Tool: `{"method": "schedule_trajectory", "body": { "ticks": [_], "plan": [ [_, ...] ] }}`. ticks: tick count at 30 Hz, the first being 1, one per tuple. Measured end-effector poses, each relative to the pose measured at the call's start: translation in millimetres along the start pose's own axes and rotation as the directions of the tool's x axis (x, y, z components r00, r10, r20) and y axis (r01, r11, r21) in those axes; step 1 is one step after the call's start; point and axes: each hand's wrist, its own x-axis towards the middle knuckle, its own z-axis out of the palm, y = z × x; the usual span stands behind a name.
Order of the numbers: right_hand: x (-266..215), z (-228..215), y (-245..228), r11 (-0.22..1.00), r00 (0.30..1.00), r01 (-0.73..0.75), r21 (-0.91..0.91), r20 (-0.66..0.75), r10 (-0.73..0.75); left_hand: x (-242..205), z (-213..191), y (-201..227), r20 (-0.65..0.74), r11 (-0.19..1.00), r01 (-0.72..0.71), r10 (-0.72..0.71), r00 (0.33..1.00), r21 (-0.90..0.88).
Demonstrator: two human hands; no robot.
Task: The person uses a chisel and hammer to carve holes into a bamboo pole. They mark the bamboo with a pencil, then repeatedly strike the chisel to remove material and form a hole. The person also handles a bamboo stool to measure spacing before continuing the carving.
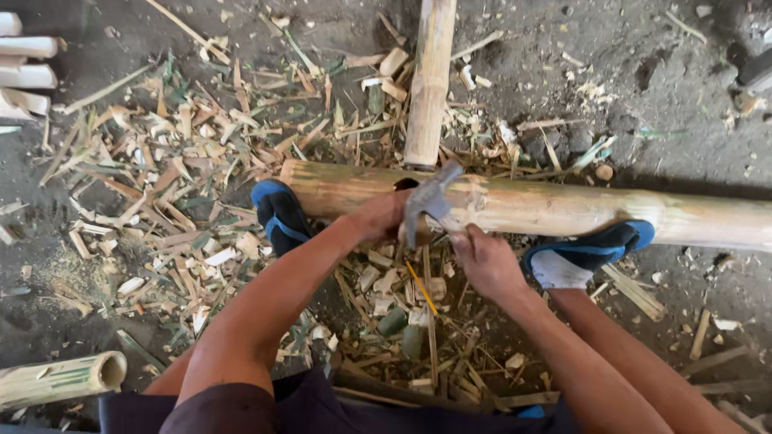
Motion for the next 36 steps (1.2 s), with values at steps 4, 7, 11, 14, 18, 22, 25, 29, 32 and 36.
{"method": "schedule_trajectory", "body": {
  "ticks": [4, 7, 11, 14, 18, 22, 25, 29, 32, 36],
  "plan": [
    [-37.4, -5.9, 24.8, 0.998, 0.997, -0.061, 0.017, -0.048, 0.062, -15.9, 14.1, 2.3, 0.080, 0.940, -0.233, 0.220, 0.972, 0.251],
    [-56.7, -13.4, 32.1, 0.999, 0.996, -0.030, -0.012, -0.088, 0.029, -31.4, 9.4, 7.6, 0.143, 0.891, -0.323, 0.292, 0.946, 0.318],
    [-66.8, -7.6, 25.0, 0.970, 0.965, -0.244, -0.010, 0.099, 0.244, -53.9, -7.9, 20.3, 0.092, 0.900, -0.289, 0.274, 0.957, 0.325],
    [-77.8, -3.4, 19.2, 0.986, 0.979, -0.169, -0.007, 0.117, 0.168, -59.6, -9.6, 29.0, 0.034, 0.951, -0.225, 0.223, 0.974, 0.212],
    [-91.7, -2.2, 9.7, 0.979, 0.982, 0.178, -0.094, -0.041, -0.183, -57.8, -7.8, 29.8, -0.041, 0.924, -0.214, 0.239, 0.970, 0.317],
    [-87.8, 0.4, -1.2, 0.933, 0.938, 0.343, -0.105, -0.017, -0.347, -56.0, -9.6, 28.3, -0.054, 0.956, -0.175, 0.193, 0.980, 0.234],
    [-71.0, 6.7, -11.4, 0.932, 0.949, 0.316, -0.180, 0.038, -0.314, -56.0, -13.7, 28.9, -0.054, 0.967, -0.178, 0.191, 0.980, 0.182],
    [-57.4, 2.4, -32.8, 0.965, 0.932, 0.144, -0.218, 0.358, -0.058, -54.6, -25.4, 25.0, -0.093, 0.975, -0.166, 0.181, 0.979, 0.151],
    [-54.4, -6.6, -46.4, 0.634, 0.631, 0.773, 0.033, -0.150, -0.761, -56.8, -27.9, 22.5, -0.165, 0.975, -0.202, 0.215, 0.963, 0.093],
    [-29.4, -6.6, -49.2, 0.881, 0.903, 0.424, -0.213, 0.027, -0.428, -44.6, -35.9, 19.7, -0.126, 0.986, -0.169, 0.169, 0.978, 0.014]
  ]
}}
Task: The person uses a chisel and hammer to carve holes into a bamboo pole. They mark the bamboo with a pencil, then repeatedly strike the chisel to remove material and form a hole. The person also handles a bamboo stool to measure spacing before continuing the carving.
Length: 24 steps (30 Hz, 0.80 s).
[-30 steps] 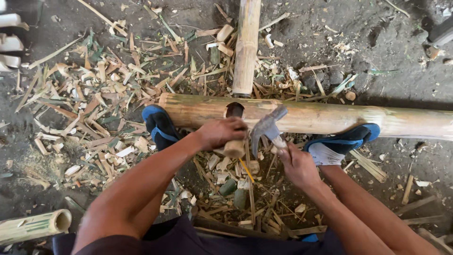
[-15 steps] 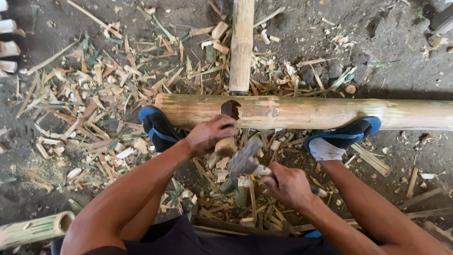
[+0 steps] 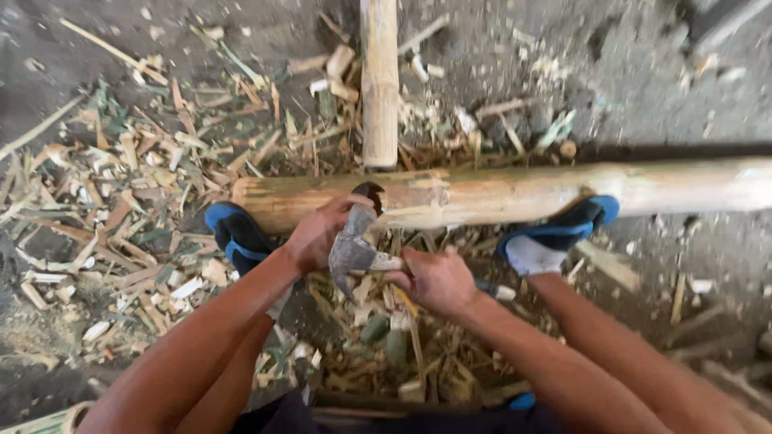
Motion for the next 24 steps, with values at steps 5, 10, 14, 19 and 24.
{"method": "schedule_trajectory", "body": {
  "ticks": [5, 10, 14, 19, 24],
  "plan": [
    [-13.3, 15.2, 5.9, 0.958, 0.989, 0.139, 0.251, -0.083, -0.122, 16.7, -4.1, 0.2, 0.000, 0.990, 0.116, -0.116, 0.993, 0.081],
    [6.3, 33.6, 21.8, 0.989, 0.995, -0.094, 0.110, 0.040, 0.090, 15.1, 6.3, -3.2, 0.125, 0.895, 0.419, -0.438, 0.890, 0.152],
    [9.7, 42.3, 22.7, 0.964, 0.967, -0.254, 0.081, 0.028, 0.253, -5.3, 38.6, 0.0, -0.149, 0.978, 0.096, -0.068, 0.986, 0.186],
    [-32.6, 30.4, -1.4, 0.951, 0.954, -0.280, 0.135, 0.154, 0.259, -38.9, 57.7, 6.5, 0.073, 0.983, 0.178, -0.181, 0.981, 0.044],
    [-33.3, 17.0, -6.2, 0.964, 0.955, -0.245, 0.101, 0.195, 0.223, -32.4, 30.9, 4.5, 0.026, 0.983, -0.027, 0.023, 0.999, 0.183]
  ]
}}
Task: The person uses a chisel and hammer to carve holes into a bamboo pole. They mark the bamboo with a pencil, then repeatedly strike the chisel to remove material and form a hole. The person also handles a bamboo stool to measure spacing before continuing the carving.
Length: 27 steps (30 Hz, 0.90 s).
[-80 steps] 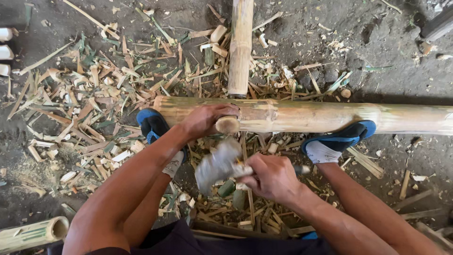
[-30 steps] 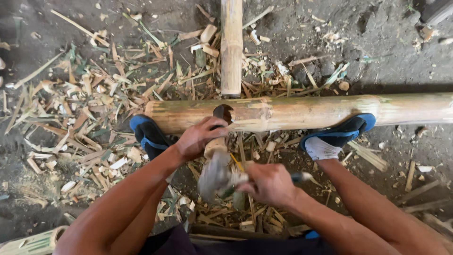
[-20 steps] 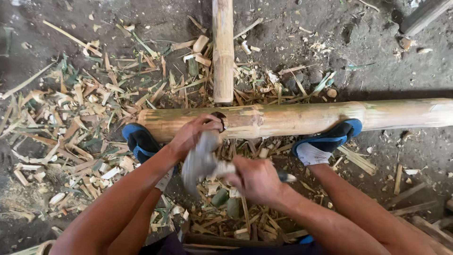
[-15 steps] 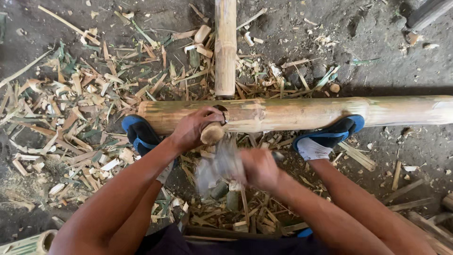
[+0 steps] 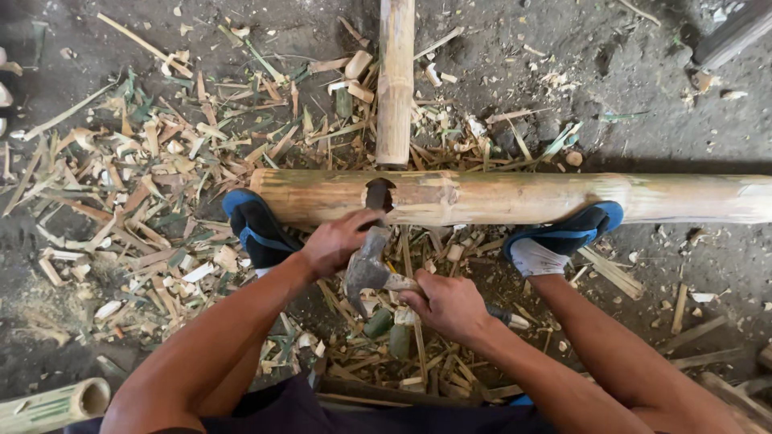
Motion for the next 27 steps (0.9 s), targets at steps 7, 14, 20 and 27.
{"method": "schedule_trajectory", "body": {
  "ticks": [7, 14, 20, 27],
  "plan": [
    [-9.4, -6.8, -12.3, 0.997, 0.997, 0.070, -0.017, -0.029, -0.070, 10.1, -13.6, -4.1, -0.030, 1.000, -0.029, 0.029, 0.999, 0.011],
    [22.3, -16.0, -18.1, 0.967, 0.895, -0.181, -0.181, 0.378, 0.238, 18.4, -18.0, -28.5, 0.185, 0.997, 0.037, -0.049, 0.981, 0.069],
    [28.8, -14.9, -18.2, 0.990, 0.993, 0.114, -0.085, 0.051, -0.110, 34.4, -41.3, -32.5, 0.138, 0.994, 0.109, -0.104, 0.985, -0.026],
    [60.8, -36.1, -20.4, 0.981, 0.961, 0.130, -0.146, -0.226, -0.161, 59.3, -49.4, -35.9, 0.165, 0.932, 0.296, -0.265, 0.950, -0.209]
  ]
}}
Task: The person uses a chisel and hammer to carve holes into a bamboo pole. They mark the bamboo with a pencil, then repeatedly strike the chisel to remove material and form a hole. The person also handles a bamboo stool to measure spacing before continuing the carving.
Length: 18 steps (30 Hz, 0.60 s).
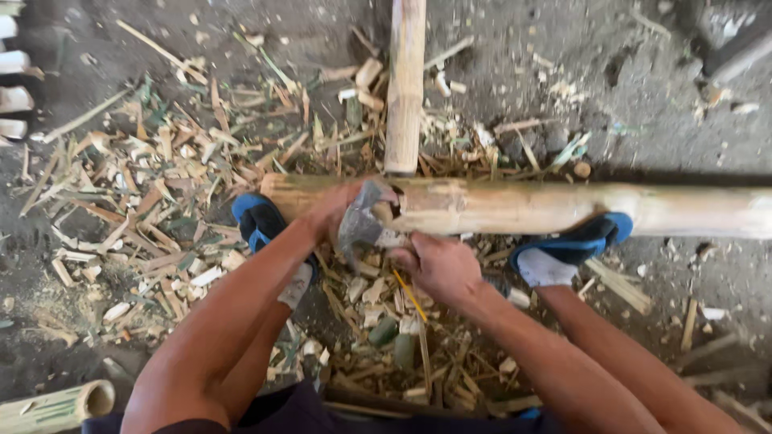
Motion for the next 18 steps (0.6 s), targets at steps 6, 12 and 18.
{"method": "schedule_trajectory", "body": {
  "ticks": [6, 12, 18],
  "plan": [
    [-17.7, 12.8, 6.5, 0.976, 0.997, 0.062, 0.210, -0.058, -0.051, 8.0, 12.0, -25.2, -0.086, 0.958, -0.237, 0.253, 0.964, 0.160],
    [9.5, 31.7, 44.2, 0.977, 0.972, -0.213, 0.022, 0.101, 0.210, 14.1, 54.8, -50.6, -0.162, 0.986, 0.153, -0.141, 0.977, 0.062],
    [-14.4, -8.5, 36.3, 0.963, 0.971, -0.218, 0.157, -0.070, 0.231, -19.2, 80.6, -34.9, -0.062, 0.888, -0.118, 0.162, 0.985, 0.444]
  ]
}}
